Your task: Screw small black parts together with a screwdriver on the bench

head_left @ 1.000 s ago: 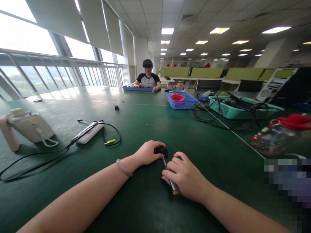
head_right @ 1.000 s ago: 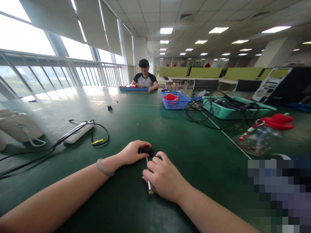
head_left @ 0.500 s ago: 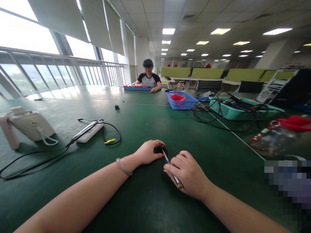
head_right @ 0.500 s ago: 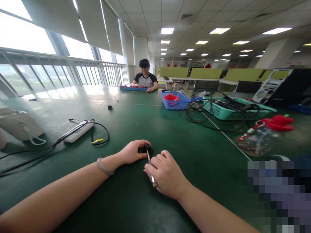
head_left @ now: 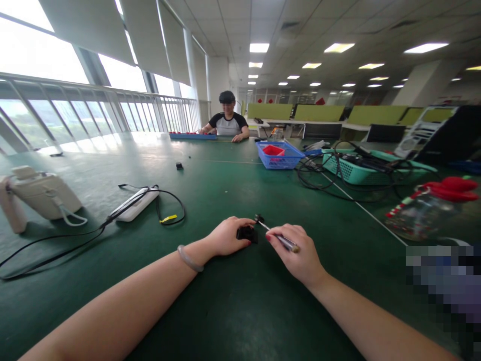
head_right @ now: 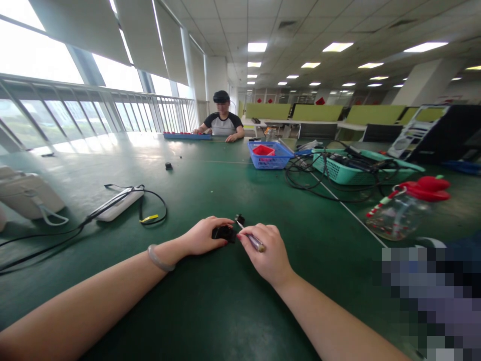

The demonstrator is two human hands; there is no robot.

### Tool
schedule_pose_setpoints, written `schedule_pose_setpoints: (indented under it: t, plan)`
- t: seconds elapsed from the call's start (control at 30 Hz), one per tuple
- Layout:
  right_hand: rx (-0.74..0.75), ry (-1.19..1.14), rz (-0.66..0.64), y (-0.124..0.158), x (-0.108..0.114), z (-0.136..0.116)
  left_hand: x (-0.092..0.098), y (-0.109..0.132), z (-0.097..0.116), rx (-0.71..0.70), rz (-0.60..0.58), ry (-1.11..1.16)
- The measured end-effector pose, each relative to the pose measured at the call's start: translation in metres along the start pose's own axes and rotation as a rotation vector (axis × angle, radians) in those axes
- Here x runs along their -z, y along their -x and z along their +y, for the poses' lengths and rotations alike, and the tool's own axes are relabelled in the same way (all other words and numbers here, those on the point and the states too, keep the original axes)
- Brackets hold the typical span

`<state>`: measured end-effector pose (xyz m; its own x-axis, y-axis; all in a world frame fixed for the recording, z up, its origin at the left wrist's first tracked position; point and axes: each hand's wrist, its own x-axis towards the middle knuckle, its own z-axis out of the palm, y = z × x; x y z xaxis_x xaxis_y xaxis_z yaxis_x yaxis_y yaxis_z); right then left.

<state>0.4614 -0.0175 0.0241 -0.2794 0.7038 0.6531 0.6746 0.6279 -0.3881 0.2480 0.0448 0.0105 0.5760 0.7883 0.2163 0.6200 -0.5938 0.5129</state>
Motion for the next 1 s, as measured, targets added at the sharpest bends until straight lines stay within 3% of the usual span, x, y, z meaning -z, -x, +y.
schedule_pose_setpoints:
  t: [0.13, 0.27, 0.4, 0.63, 0.8, 1.0]
  plan:
    - [-0.118, -0.135, 0.053, 0.002, -0.004, 0.005, 0.001, 0.0, 0.002, 0.024, -0.011, 0.006]
    - [-0.2, -0.192, -0.012, 0.002, -0.009, 0.007, 0.001, -0.001, 0.0, 0.006, -0.016, 0.037]
    - [-0.085, -0.069, -0.09, 0.002, -0.01, 0.001, 0.001, -0.002, -0.001, 0.012, -0.012, 0.103]
    - [-0.008, -0.109, 0.013, 0.003, -0.002, -0.008, 0.001, -0.002, -0.002, 0.058, -0.012, 0.171]
    - [-0.023, -0.112, -0.089, 0.002, -0.001, -0.009, 0.0, -0.002, -0.004, 0.038, -0.017, 0.158]
    - [0.129, -0.141, -0.189, 0.006, -0.001, -0.013, -0.001, 0.0, -0.003, 0.027, 0.004, 0.064]
